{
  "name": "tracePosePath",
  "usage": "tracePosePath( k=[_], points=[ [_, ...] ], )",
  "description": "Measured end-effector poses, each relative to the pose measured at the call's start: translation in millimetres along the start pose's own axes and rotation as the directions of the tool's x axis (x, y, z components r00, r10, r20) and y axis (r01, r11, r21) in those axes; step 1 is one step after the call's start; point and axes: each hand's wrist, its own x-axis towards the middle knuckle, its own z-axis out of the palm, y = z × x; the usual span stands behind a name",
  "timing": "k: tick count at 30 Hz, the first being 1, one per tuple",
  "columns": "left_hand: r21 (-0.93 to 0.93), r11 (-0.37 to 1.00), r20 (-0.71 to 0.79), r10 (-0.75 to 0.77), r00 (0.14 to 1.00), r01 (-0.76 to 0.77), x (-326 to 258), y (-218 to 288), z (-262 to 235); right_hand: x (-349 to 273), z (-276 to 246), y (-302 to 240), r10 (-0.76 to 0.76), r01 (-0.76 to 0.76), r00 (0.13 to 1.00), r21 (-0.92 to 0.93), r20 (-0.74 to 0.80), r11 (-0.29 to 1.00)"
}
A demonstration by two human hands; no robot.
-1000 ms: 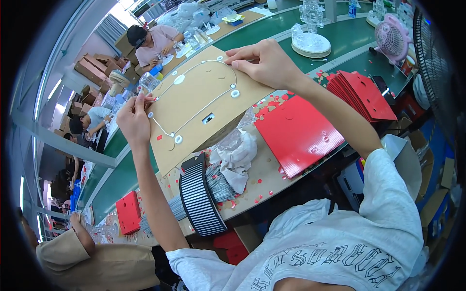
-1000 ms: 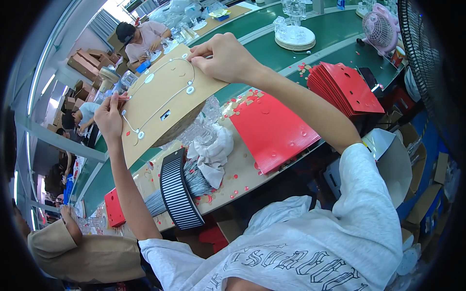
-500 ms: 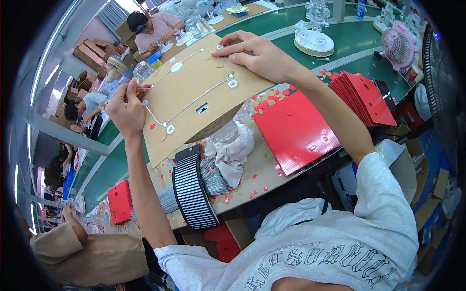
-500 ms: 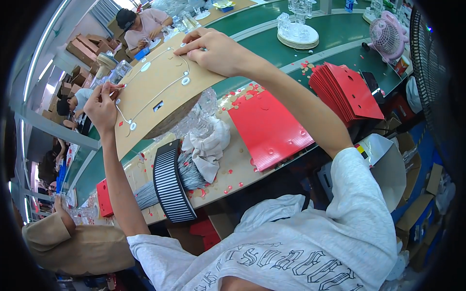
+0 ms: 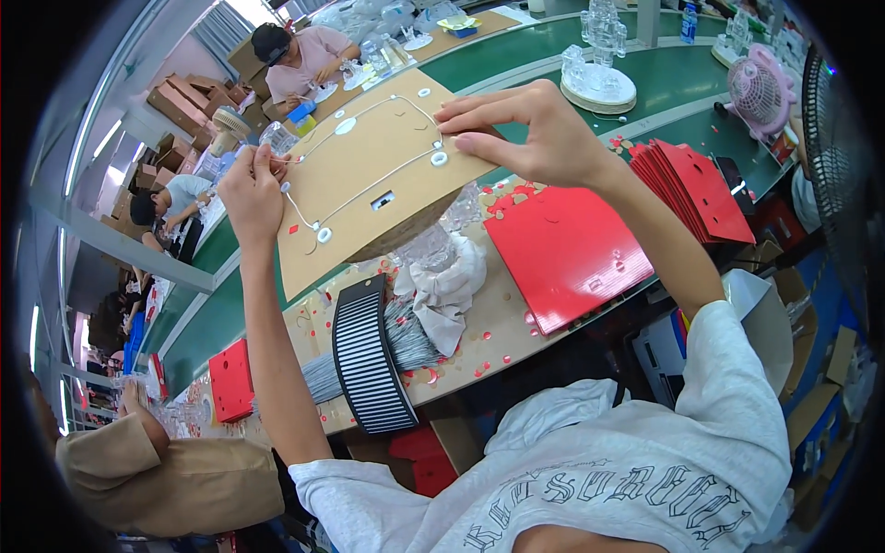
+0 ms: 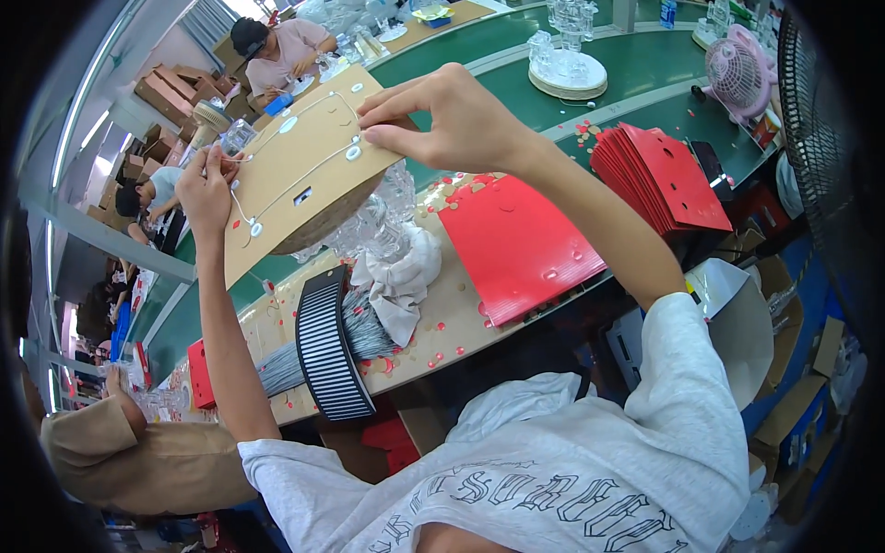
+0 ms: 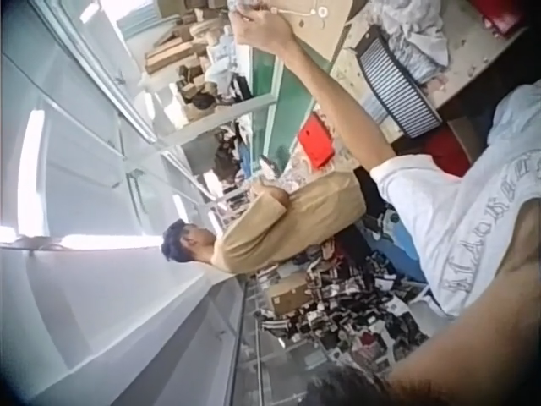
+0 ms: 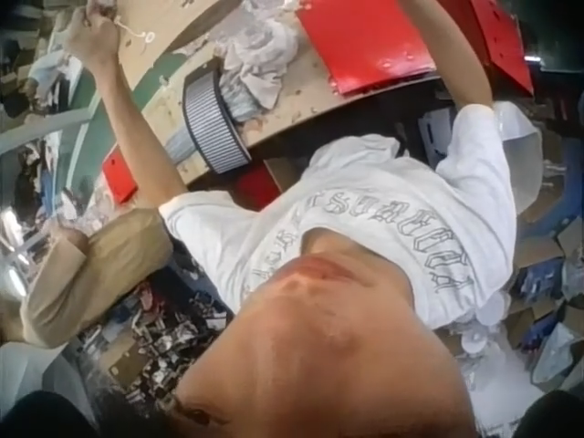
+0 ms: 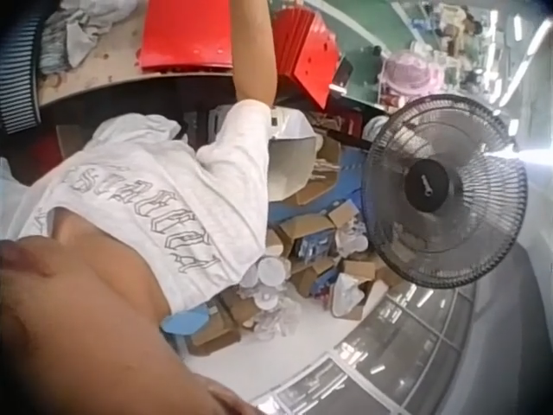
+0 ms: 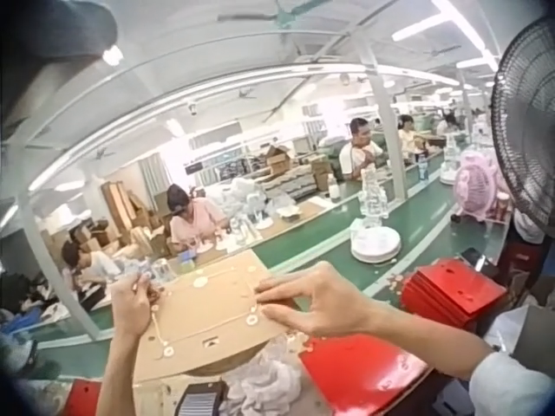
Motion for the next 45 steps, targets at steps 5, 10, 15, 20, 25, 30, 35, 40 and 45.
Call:
tracePosePath(
  k=[5, 10, 15, 20, 25, 30, 35, 40, 45],
  points=[
    [-0.121, 0.993, -0.048, 0.007, 0.999, -0.012, -0.6, -6.8, 5.5, -1.2, -5.0, 0.0, 0.049, -0.048, 0.991, -0.015, 0.122, 0.999],
    [-0.046, 0.994, -0.129, 0.088, 0.988, -0.095, -5.9, -10.8, 0.7, 1.6, -2.5, 0.8, 0.07, -0.07, 0.984, -0.007, 0.165, 0.998],
    [-0.069, 0.996, -0.105, 0.043, 0.994, -0.05, -2.4, -5.4, 2.7, 32.2, -19.6, 6.3, 0.023, -0.03, 0.943, 0.016, 0.333, 0.999],
    [-0.214, 0.977, -0.044, -0.032, 0.999, 0.021, -1.9, -7.8, 0.7, 105.3, 36.7, 23.2, -0.097, 0.144, 0.884, -0.069, 0.457, 0.987],
    [-0.168, 0.985, -0.029, 0.033, 0.999, -0.038, -4.1, 3.8, 0.5, 137.4, 102.2, 43.7, -0.023, 0.089, 0.628, -0.042, 0.778, 0.995],
    [0.252, 0.918, -0.29, 0.372, 0.881, -0.305, -5.6, 3.3, -23.0, 140.5, 109.7, 30.4, 0.042, 0.119, 0.638, -0.153, 0.769, 0.981],
    [0.096, 0.994, -0.129, -0.04, 0.991, 0.052, -5.9, 32.9, -42.8, 132.2, 91.0, 5.7, 0.436, -0.012, 0.704, -0.603, 0.561, 0.797],
    [-0.025, 0.985, 0.33, -0.151, 0.932, 0.168, -13.1, 20.0, -24.6, 118.7, 77.4, -20.1, 0.478, -0.009, 0.761, -0.729, 0.439, 0.684],
    [0.023, 0.999, 0.195, -0.029, 0.98, 0.025, -13.6, 26.5, -3.3, 116.5, 63.3, -22.1, 0.346, 0.055, 0.853, -0.728, 0.39, 0.684]
  ],
)
